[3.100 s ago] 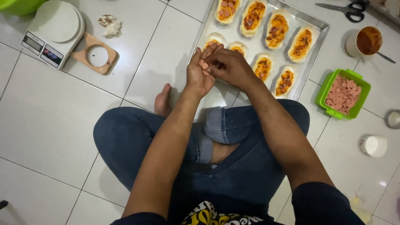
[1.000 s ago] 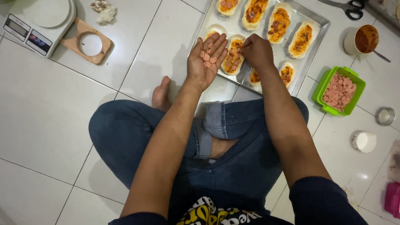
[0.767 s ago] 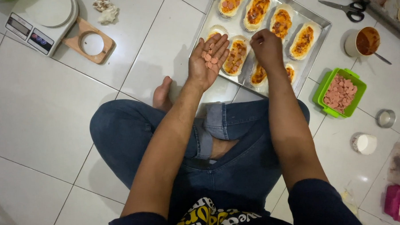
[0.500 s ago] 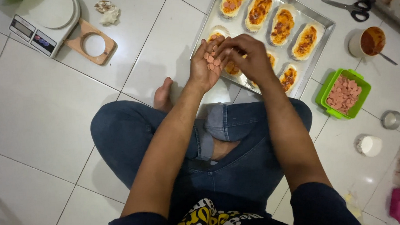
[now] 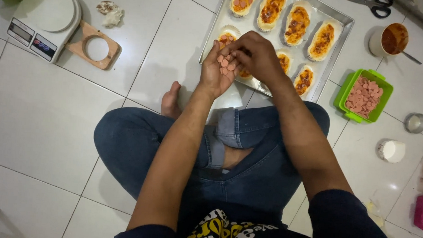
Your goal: Applying sauce with a spoon and adding small ham toppings to pastries on a baking tray.
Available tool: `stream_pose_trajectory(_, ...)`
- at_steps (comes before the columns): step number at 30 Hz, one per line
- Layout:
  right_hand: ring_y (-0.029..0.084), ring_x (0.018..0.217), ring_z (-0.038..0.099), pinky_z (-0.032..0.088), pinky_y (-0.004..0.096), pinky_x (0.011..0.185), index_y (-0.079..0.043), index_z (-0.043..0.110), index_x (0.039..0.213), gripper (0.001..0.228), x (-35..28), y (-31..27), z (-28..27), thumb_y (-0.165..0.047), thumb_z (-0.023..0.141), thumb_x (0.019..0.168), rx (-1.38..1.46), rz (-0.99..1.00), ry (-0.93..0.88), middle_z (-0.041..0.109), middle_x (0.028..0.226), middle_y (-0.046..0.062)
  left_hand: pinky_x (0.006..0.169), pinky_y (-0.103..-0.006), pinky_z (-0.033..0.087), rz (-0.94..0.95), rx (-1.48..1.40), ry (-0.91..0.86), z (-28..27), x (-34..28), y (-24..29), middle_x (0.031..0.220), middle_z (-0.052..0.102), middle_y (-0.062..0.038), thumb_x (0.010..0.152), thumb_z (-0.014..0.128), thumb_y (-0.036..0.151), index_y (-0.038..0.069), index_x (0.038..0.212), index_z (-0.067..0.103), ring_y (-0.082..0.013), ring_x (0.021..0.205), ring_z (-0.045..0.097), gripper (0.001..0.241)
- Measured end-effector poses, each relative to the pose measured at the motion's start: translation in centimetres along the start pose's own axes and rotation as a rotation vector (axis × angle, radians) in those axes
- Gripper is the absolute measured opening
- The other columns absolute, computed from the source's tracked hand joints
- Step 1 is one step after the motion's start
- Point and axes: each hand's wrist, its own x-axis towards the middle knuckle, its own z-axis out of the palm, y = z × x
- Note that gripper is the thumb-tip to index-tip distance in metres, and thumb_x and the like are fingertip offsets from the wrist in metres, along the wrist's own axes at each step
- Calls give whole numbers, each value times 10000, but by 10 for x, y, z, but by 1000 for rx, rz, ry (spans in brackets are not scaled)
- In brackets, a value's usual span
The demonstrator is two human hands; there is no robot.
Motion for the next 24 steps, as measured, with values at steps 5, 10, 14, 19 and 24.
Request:
stream_pose_trajectory(5,132,756,643,565,270,713,-49,726,1116,85,11,46,-25,-56,694,1037,65,286,104,719,909,82,1265,-450,314,14,59,107,24,-7,10,1556,448,-299,1014,425,461,-105,1474,428,-370,1504,391,730)
stream_pose_trajectory(10,164,800,698,560,315,768,-53,770,1059,158,9,89,-19,-39,690,923,-84,501,-29,756,926,75,1249,-437,330,74,1,161,25,-4,16,1549,462,-285,1031,395,425,-108,1496,413,-364,1498,405,707)
stream_pose_trajectory(14,177,759,716,569,297,738,-16,766,1052,211,6,103,-4,3,720,847,-51,491,-80,762,910,85,1242,-441,333,116,-2,155,19,-3,16,1573,433,-289,1047,365,431,-106,1502,399,-360,1513,385,705)
stream_pose_trajectory(19,187,764,719,571,317,742,-48,769,1056,165,10,102,4,-81,719,903,-132,556,-137,770,946,95,1241,-433,338,95,-9,152,18,-1,15,1556,458,-275,1044,384,426,-96,1492,417,-346,1494,412,689)
stream_pose_trajectory(24,194,748,684,536,338,717,-77,787,1020,148,8,118,16,-113,713,897,-207,534,-163,758,892,60,1234,-440,351,97,-14,141,11,2,12,1542,470,-276,1049,388,428,-97,1484,422,-348,1482,425,682)
